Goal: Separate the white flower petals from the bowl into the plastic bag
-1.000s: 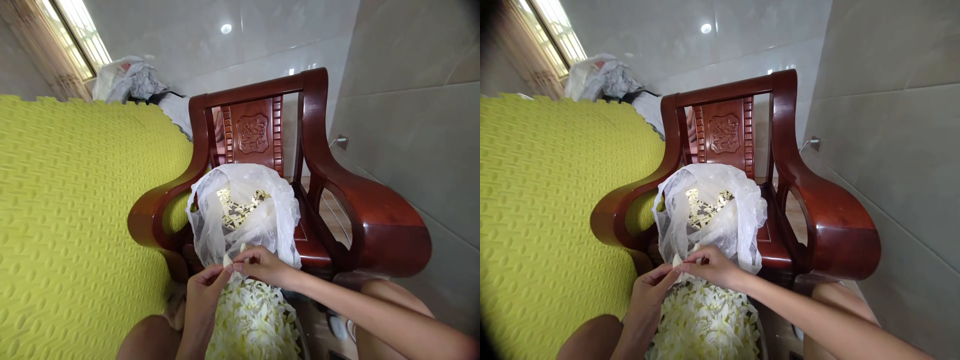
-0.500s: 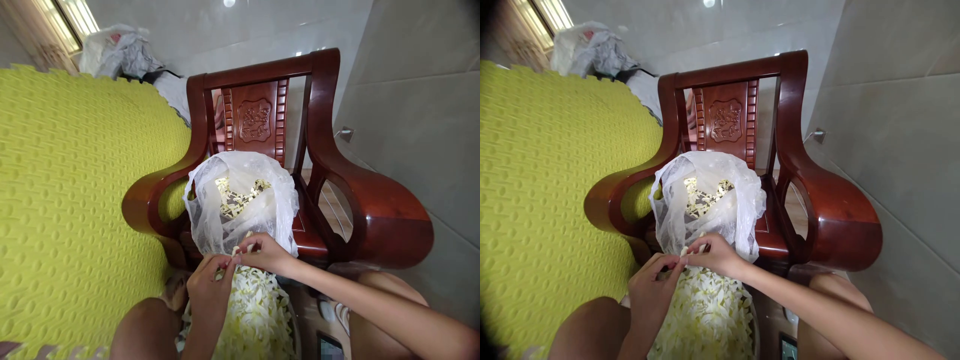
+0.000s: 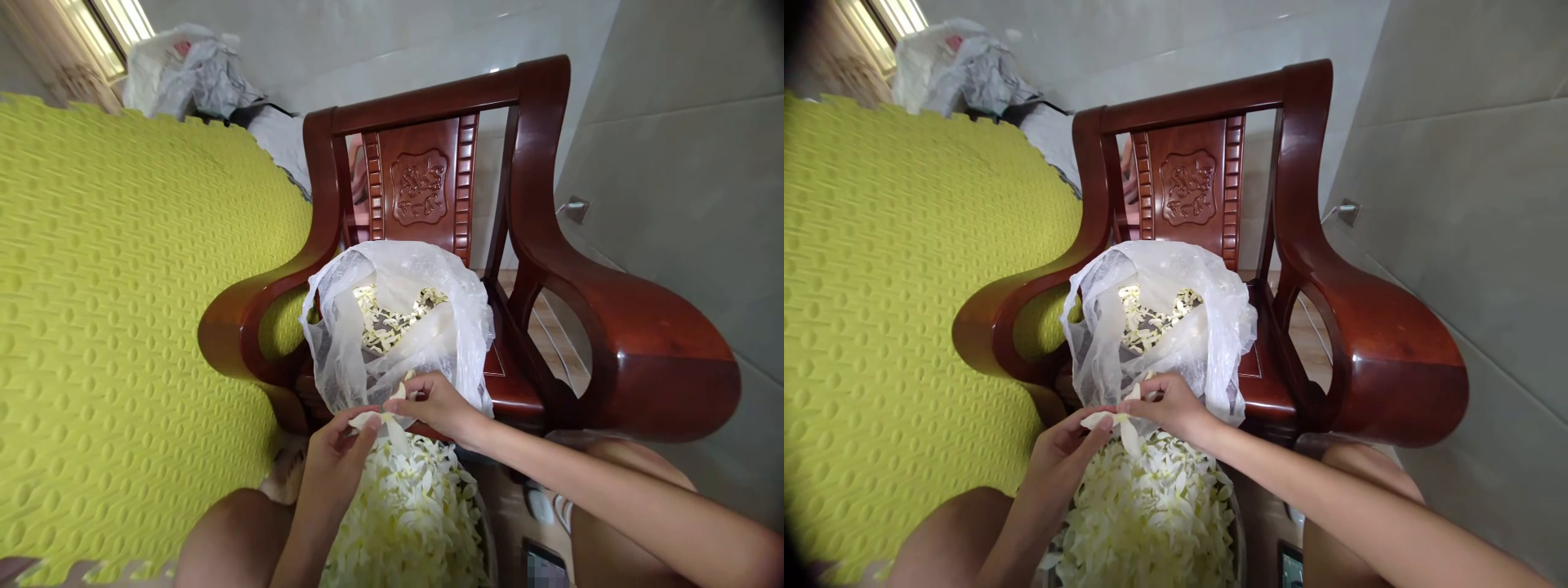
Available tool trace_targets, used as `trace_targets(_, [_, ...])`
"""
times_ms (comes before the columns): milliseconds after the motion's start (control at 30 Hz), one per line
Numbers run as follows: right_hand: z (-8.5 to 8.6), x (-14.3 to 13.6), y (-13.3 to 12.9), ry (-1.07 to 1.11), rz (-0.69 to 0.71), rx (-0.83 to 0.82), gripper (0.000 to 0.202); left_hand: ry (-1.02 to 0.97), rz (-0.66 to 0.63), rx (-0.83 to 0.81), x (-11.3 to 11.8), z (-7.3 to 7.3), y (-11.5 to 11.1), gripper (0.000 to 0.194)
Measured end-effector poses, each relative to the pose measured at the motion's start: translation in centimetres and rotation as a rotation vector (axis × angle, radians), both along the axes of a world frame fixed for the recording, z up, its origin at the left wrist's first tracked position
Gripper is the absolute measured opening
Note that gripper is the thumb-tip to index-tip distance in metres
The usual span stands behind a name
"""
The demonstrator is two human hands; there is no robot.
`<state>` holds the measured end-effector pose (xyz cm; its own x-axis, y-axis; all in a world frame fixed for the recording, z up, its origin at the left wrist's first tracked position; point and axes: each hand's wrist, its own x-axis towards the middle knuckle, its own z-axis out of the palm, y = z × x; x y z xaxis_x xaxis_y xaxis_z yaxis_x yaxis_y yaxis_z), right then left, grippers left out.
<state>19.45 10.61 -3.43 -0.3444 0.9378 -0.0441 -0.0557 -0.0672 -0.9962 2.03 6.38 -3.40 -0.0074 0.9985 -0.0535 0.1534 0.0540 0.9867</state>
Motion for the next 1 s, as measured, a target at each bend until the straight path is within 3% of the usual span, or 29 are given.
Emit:
trace_targets(67, [0.0, -0.1, 0.0, 0.033, -0.005, 0.003, 0.045, -0.127, 0.009, -0.094, 0.3, 0.3, -0.2, 0.041])
trace_targets(267, [0.2, -0.1, -0.1, 0.083, -0.104, -0.082, 0.045, -0.292, 0.092, -0.162, 1.4, 1.1, -0.4, 0.041])
trace_targets(467, [0.4, 0.0, -0.7, 0.164, -0.133, -0.183, 0.041, -0.423, 0.210, -0.136, 2.1, 0.9, -0.3, 0.050])
trace_targets(867, [-0.4, -0.5, -1.5, 0.161, -0.095, -0.139, 0.056, -0.345, 0.206, 0.029, 2.0, 0.5, -0.7, 0.079])
trace_targets(1000, [-0.3, -0.3, -1.7, 0.088, -0.116, -0.135, 0.058, -0.182, 0.125, 0.103, 1.7, 0.0, -0.5, 0.054])
